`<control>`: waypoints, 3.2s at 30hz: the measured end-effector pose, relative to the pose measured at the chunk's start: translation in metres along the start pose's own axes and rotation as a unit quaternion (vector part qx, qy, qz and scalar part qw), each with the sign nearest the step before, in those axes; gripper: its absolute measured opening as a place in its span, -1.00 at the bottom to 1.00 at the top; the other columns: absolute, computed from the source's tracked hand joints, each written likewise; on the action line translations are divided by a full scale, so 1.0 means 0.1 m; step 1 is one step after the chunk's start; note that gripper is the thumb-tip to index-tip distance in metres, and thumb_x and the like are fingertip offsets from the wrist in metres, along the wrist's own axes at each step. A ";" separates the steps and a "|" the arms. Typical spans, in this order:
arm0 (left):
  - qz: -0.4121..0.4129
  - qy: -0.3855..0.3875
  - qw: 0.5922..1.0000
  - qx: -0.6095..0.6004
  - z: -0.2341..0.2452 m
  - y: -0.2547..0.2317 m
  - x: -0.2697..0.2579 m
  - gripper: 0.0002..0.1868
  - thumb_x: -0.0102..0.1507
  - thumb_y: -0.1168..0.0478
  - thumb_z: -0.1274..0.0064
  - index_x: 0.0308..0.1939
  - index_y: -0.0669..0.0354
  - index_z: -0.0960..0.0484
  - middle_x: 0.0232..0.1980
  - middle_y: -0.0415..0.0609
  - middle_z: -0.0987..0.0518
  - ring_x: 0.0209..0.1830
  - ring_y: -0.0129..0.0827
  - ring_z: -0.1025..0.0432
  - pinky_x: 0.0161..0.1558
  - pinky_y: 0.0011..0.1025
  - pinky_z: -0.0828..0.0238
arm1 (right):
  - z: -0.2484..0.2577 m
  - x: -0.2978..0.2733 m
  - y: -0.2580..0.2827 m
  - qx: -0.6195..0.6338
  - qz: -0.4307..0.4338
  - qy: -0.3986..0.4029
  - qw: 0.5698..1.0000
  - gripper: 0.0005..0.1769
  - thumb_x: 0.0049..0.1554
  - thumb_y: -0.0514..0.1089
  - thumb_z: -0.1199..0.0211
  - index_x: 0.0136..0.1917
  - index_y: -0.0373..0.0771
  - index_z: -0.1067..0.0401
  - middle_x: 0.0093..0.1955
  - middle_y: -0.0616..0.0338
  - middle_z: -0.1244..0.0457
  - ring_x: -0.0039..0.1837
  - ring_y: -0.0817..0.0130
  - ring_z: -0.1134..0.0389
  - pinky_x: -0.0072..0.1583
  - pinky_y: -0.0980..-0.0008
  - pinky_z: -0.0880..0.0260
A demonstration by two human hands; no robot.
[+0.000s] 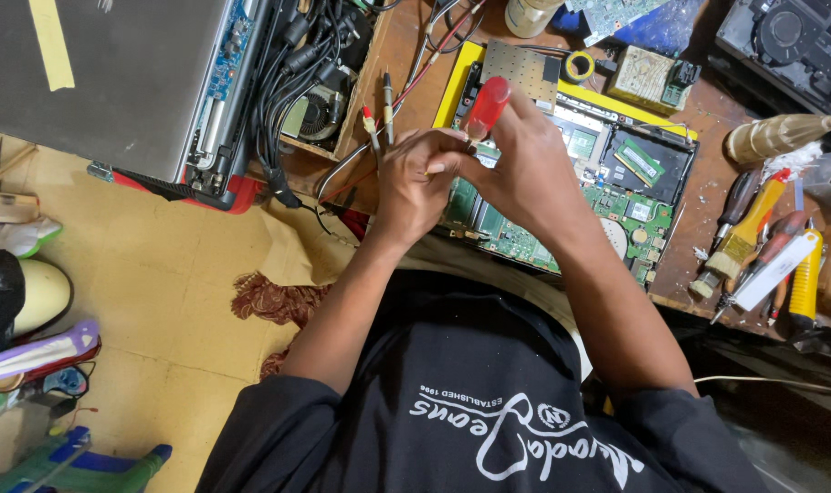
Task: The person works on a disassembled laptop motherboard, using a screwdriver to remove and install screws on a small component and a metal heat sink. They handle the component and heat sink by hand, placing them onto the board and adjusting their positions.
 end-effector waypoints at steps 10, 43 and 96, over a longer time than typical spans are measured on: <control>0.046 0.069 0.995 0.047 -0.04 -0.10 0.08 -0.78 0.29 0.43 0.09 -0.33 -0.01 -0.53 -0.26 -0.25 -0.64 -0.09 -0.24 -0.51 -0.19 -0.27 -0.15 | 0.58 0.04 0.70 0.271 0.134 -0.006 0.953 -0.50 0.62 -0.33 0.02 0.71 -0.34 0.07 0.70 -0.39 -0.12 0.69 -0.29 -0.38 0.77 -0.14 -0.45; -0.044 -0.086 0.994 -0.050 -0.04 -0.36 0.06 -0.86 0.34 0.59 -0.03 -0.14 0.39 -0.64 -0.24 0.09 -0.60 -0.22 -0.13 -0.46 -0.26 -0.24 -0.46 | 0.63 -0.03 0.30 0.110 0.023 -0.186 0.976 -0.39 0.27 0.13 -0.58 -0.04 -0.26 -0.21 -0.13 0.16 -0.20 -0.13 0.29 -0.21 -0.03 0.28 -0.18; -0.040 -0.020 0.997 -0.070 0.00 -0.37 0.05 -0.54 0.48 0.23 -0.21 0.44 0.08 -0.48 0.30 0.21 -0.61 0.18 0.21 -0.58 0.27 0.31 -0.47 | 0.51 -0.25 0.19 0.253 0.054 -0.238 0.936 -0.73 0.33 -0.33 -0.36 0.27 -0.45 -0.46 0.01 -0.10 -0.38 0.08 -0.10 -0.57 0.13 0.02 -0.66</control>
Point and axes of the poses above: each hand's wrist, its own x-axis towards the middle knuckle, its own z-axis out of the back of the hand, y = z × x, the point moved 9 cm from there along x, towards the middle knuckle
